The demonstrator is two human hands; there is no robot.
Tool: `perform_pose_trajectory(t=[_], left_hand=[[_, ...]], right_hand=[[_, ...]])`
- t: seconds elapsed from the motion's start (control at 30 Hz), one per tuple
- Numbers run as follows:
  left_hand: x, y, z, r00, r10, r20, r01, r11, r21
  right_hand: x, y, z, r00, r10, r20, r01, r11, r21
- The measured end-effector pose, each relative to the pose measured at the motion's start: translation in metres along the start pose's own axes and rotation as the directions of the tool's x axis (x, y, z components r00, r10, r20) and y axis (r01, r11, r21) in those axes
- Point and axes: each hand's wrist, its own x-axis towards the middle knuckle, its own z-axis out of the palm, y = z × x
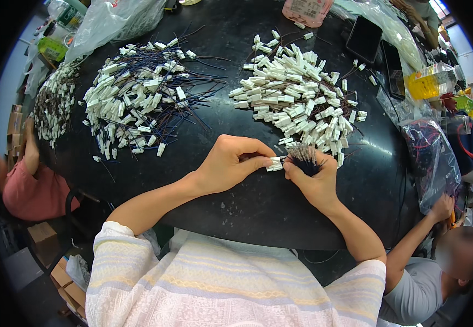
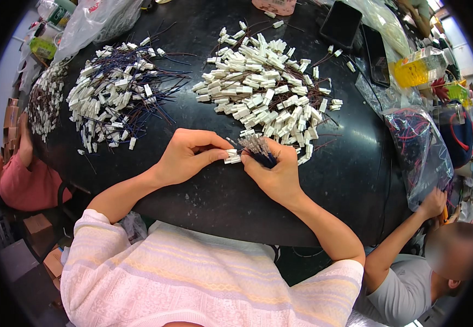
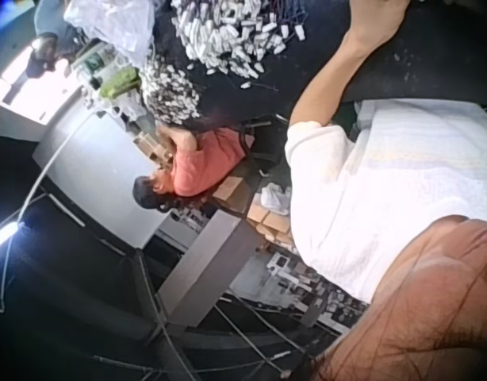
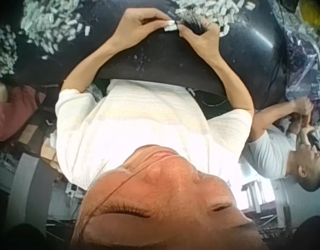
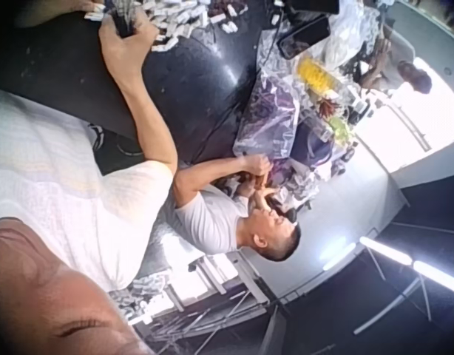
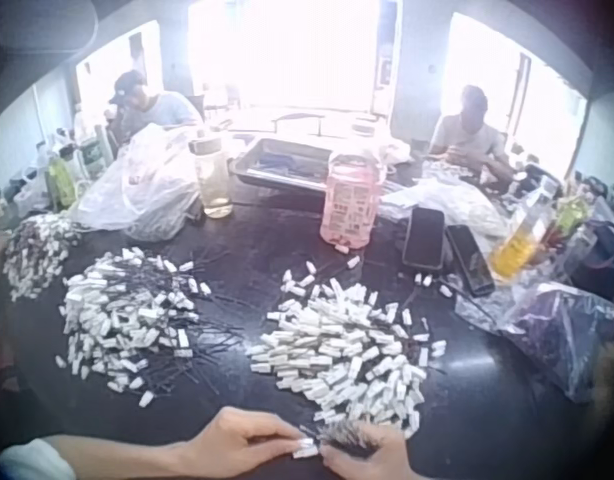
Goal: The person assembles small electrical components by hand at a table with other workers, connecting wires to electrical connectors.
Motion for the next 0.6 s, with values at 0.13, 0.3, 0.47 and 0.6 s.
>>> perform_pose_trajectory(t=[0.13,0.3,0.47,0.6], left_hand=[[0.003,0.004,0.001,1.0,0.018,0.023,-0.019,0.999,0.03],[0.0,-0.008,-0.004,0.999,0.042,0.033,-0.041,0.999,-0.036],[0.02,0.001,-0.015,0.916,0.357,-0.183,-0.243,0.857,0.455],[0.027,-0.016,-0.014,0.843,0.508,-0.175,-0.266,0.678,0.685]], right_hand=[[-0.001,0.003,-0.002,0.997,-0.078,0.022,0.079,0.994,-0.07],[0.001,0.005,0.003,0.985,-0.167,0.052,0.174,0.969,-0.178],[-0.001,0.001,-0.003,0.998,-0.051,0.027,0.05,0.998,0.03],[0.001,-0.009,0.0,0.999,0.01,0.042,-0.014,0.996,0.086]])
